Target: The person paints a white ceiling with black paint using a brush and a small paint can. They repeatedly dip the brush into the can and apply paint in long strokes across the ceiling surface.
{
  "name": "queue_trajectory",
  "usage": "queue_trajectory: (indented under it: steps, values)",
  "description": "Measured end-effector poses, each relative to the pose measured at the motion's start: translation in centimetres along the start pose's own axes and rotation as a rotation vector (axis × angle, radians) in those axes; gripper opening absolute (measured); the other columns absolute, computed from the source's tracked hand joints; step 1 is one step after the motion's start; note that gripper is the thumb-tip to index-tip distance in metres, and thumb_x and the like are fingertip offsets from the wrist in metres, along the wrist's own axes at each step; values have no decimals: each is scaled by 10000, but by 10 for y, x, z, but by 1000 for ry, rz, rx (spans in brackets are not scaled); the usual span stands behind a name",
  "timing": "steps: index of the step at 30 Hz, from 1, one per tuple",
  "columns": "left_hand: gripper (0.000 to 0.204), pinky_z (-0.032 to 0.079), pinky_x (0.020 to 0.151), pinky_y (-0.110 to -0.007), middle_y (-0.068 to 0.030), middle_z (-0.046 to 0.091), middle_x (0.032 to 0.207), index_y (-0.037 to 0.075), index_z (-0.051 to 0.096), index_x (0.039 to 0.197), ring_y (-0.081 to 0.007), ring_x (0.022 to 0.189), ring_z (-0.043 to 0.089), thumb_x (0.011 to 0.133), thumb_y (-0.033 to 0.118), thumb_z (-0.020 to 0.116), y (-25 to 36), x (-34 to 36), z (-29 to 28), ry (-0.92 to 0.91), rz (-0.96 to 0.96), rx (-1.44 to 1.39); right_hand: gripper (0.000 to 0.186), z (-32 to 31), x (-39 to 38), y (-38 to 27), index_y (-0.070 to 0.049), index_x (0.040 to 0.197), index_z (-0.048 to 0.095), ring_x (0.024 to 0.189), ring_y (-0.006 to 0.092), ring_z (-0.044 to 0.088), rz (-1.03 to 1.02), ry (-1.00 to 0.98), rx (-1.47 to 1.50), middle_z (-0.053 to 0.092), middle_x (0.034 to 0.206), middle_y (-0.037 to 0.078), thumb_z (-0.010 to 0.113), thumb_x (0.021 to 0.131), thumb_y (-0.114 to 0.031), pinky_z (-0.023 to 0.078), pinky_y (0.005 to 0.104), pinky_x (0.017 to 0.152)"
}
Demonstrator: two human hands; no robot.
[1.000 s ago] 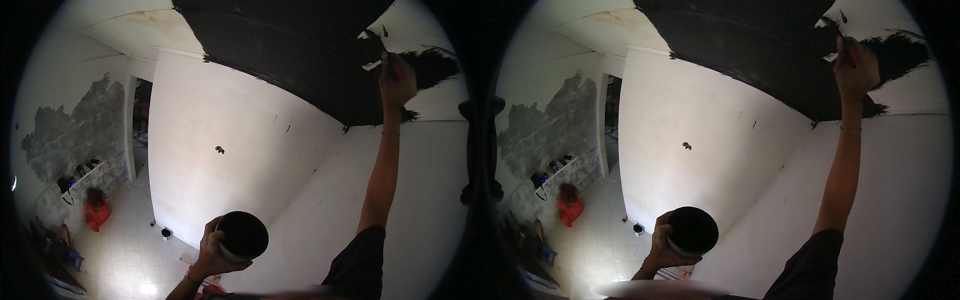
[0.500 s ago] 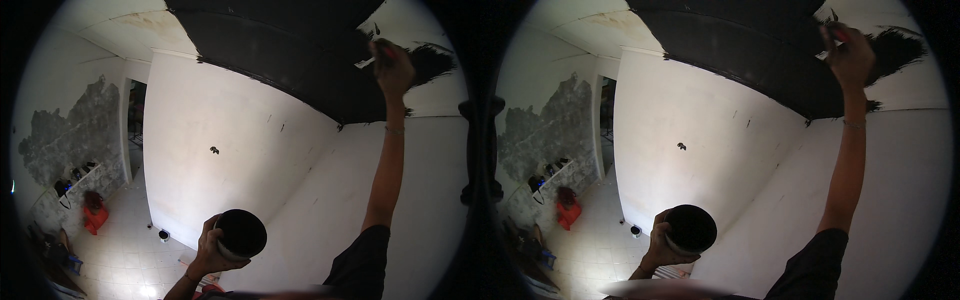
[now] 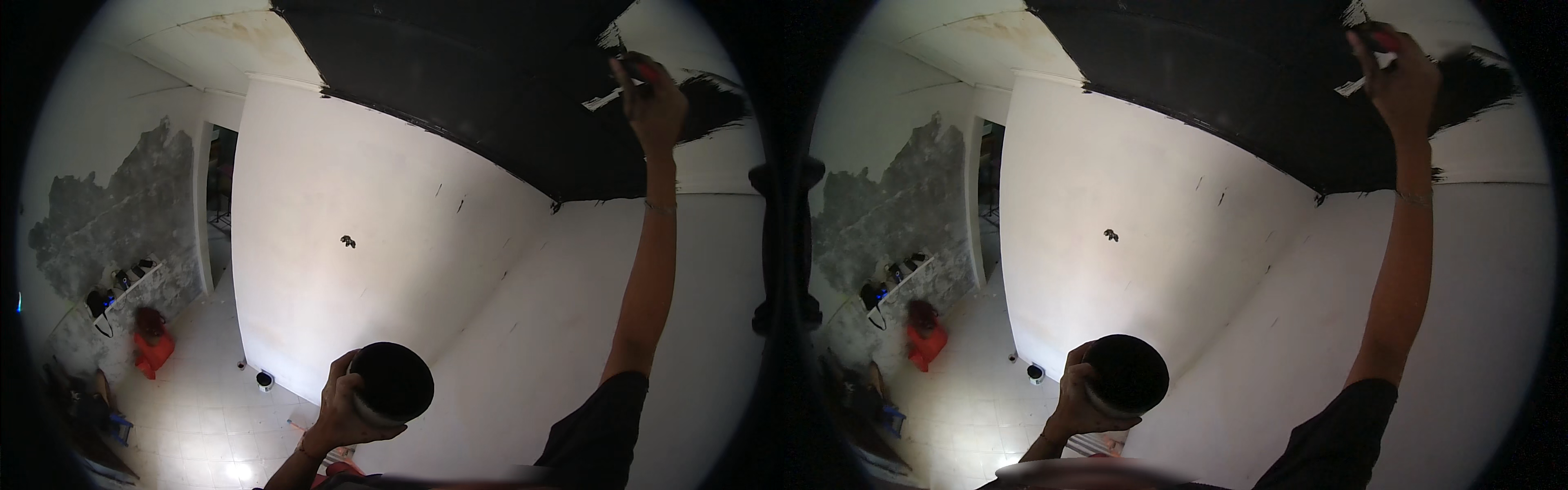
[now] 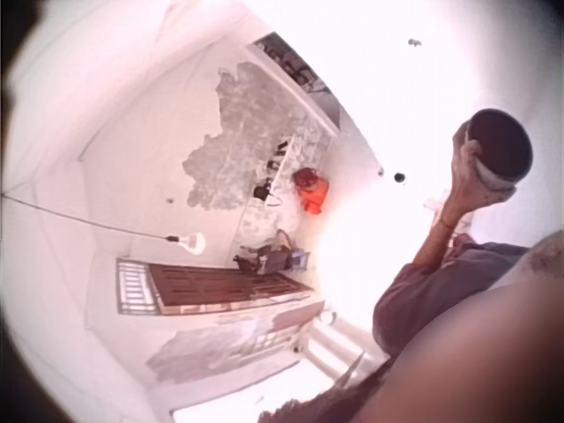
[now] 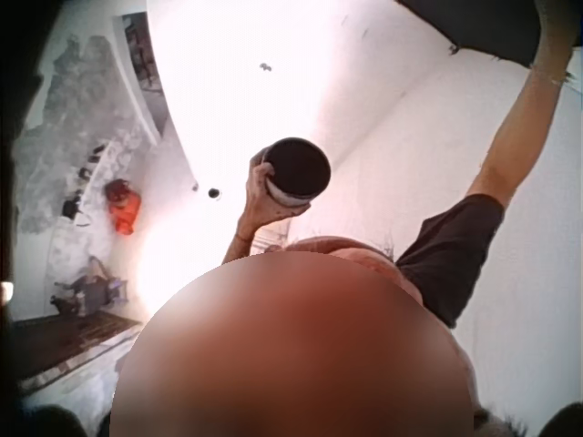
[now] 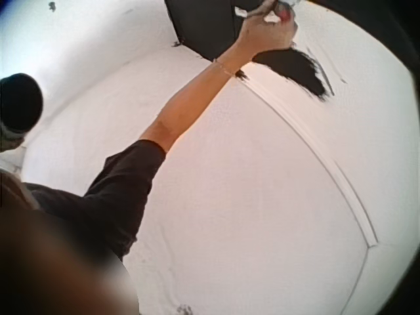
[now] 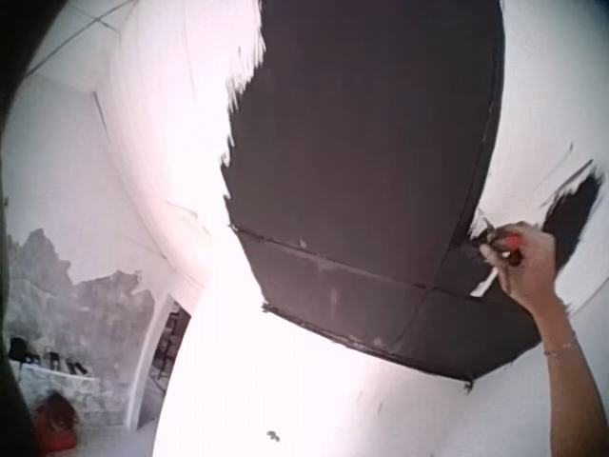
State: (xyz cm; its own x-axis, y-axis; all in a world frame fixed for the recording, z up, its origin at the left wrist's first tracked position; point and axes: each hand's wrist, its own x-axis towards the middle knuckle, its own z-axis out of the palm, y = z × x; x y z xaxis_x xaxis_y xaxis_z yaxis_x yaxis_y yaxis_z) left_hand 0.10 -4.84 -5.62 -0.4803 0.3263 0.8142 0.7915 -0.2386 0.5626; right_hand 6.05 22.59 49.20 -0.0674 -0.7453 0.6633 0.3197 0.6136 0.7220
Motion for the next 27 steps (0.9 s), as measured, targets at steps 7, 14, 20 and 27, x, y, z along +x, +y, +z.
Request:
queue_trajectory:
  steps: [7, 14, 20, 27]
  values:
    - [1096, 568, 961, -548, -299, 442, 1409, 149, 303, 1310, -479, 1310, 532, 533, 368, 1044, 3, 5, -4, 51, 26, 5, 310, -45, 34, 28, -104, 1065, 807, 609, 88, 684, -117, 337, -347, 788, 858, -4, 862, 881, -347, 550, 260, 599]
    - [1081, 567, 969, -544, -292, 440, 1413, 147, 307, 1293, -467, 1301, 542, 535, 376, 1043, 8, 6, -4, 14, -19, 33, 373, -26, 33, 26, -109, 1255, 747, 638, 133, 642, -139, -65, -147, 775, 969, 15, 794, 930, -287, 545, 292, 628]
    - [1094, 572, 963, -542, -290, 449, 1406, 168, 301, 1314, -467, 1278, 558, 538, 385, 1040, 7, 7, -1, 29, 13, 21, 389, -75, 45, 53, -44, 1371, 659, 894, 138, 735, -51, 95, -144, 758, 1174, 56, 687, 999, -154, 594, 257, 823]
    - [1119, 561, 973, -546, -294, 458, 1400, 186, 286, 1334, -477, 1293, 538, 538, 399, 1043, 10, 3, 4, 6, 19, -26, 238, 6, -16, -5, -115, 1010, 759, 754, 233, 727, -142, -112, 14, 734, 898, 73, 849, 877, -291, 574, 329, 671]
